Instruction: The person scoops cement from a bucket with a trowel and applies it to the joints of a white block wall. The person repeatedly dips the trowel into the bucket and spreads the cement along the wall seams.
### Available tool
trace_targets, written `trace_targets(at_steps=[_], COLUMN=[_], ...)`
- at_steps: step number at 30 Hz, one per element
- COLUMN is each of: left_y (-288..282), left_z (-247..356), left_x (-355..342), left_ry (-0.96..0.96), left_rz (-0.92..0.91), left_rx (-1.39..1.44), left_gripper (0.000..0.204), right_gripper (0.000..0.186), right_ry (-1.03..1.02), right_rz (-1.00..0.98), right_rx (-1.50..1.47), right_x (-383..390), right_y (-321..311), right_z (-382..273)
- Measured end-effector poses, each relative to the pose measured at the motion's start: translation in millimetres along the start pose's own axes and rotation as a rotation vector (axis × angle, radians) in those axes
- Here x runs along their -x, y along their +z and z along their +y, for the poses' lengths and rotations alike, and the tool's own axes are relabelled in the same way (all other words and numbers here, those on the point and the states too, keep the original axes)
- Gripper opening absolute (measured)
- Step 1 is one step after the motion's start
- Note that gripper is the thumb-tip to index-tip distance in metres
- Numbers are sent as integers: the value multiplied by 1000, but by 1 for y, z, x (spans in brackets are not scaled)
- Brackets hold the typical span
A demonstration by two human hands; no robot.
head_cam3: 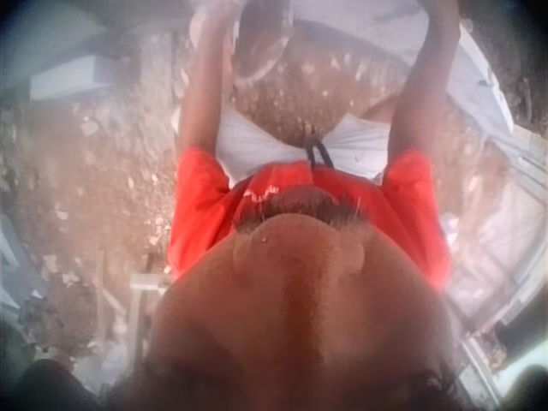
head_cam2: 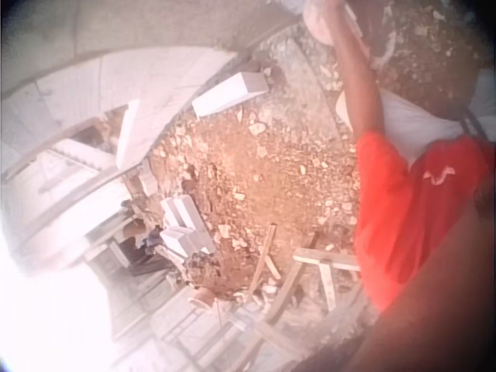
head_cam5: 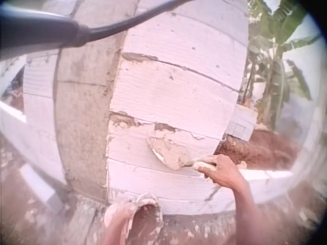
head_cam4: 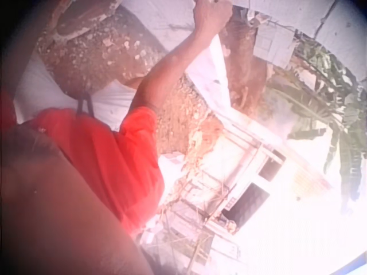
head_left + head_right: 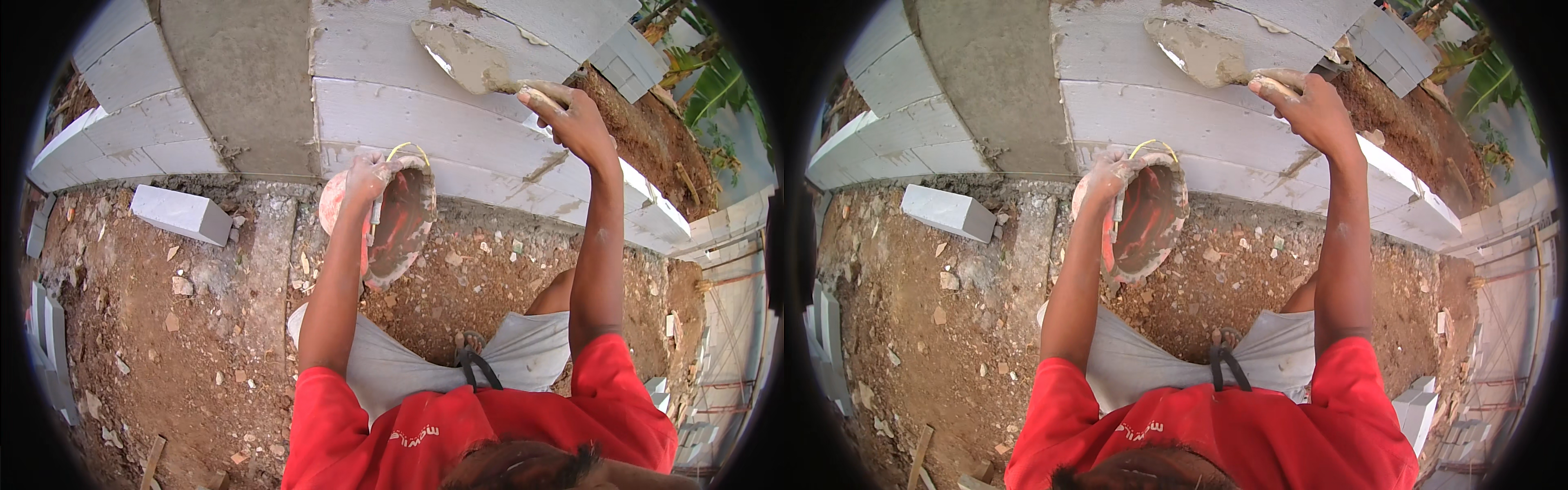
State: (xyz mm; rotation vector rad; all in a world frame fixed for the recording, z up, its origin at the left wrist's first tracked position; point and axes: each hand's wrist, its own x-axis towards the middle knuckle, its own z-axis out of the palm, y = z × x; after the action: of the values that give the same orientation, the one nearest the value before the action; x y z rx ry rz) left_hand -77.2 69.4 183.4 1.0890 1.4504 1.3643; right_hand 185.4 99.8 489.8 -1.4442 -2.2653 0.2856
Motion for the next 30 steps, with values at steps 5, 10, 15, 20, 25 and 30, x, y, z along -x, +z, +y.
trace_targets(at_steps=[5, 10, 15, 20, 25, 30], left_y=[0, 7, 6, 7, 11, 7], left_z=[-6, -4, -10, -7, -5, -17], left_x=[-3, -4, -6, -5, -5, -7], left_ry=[-25, -43, 6, -37, -28, -82], left_rz=[13, 25, 37, 55, 19, 15], left_rx=[25, -24, -53, 0, -67, -16], left_gripper=[27, 29, 30, 32, 42, 45], right_gripper=[59, 62, 56, 53, 50, 49], right_ry=[46, 65, 80, -45, -74, -44], right_rz=[98, 80, 17, 270, 381, 440], right_rx=[-70, -178, -62, -21, 66, -22], right_x=[15, 7, 12, 23, 9, 2], right_y=[-6, -17, -20, -4, 20, 47], right_z=[10, 37, 43, 59, 82, 93])
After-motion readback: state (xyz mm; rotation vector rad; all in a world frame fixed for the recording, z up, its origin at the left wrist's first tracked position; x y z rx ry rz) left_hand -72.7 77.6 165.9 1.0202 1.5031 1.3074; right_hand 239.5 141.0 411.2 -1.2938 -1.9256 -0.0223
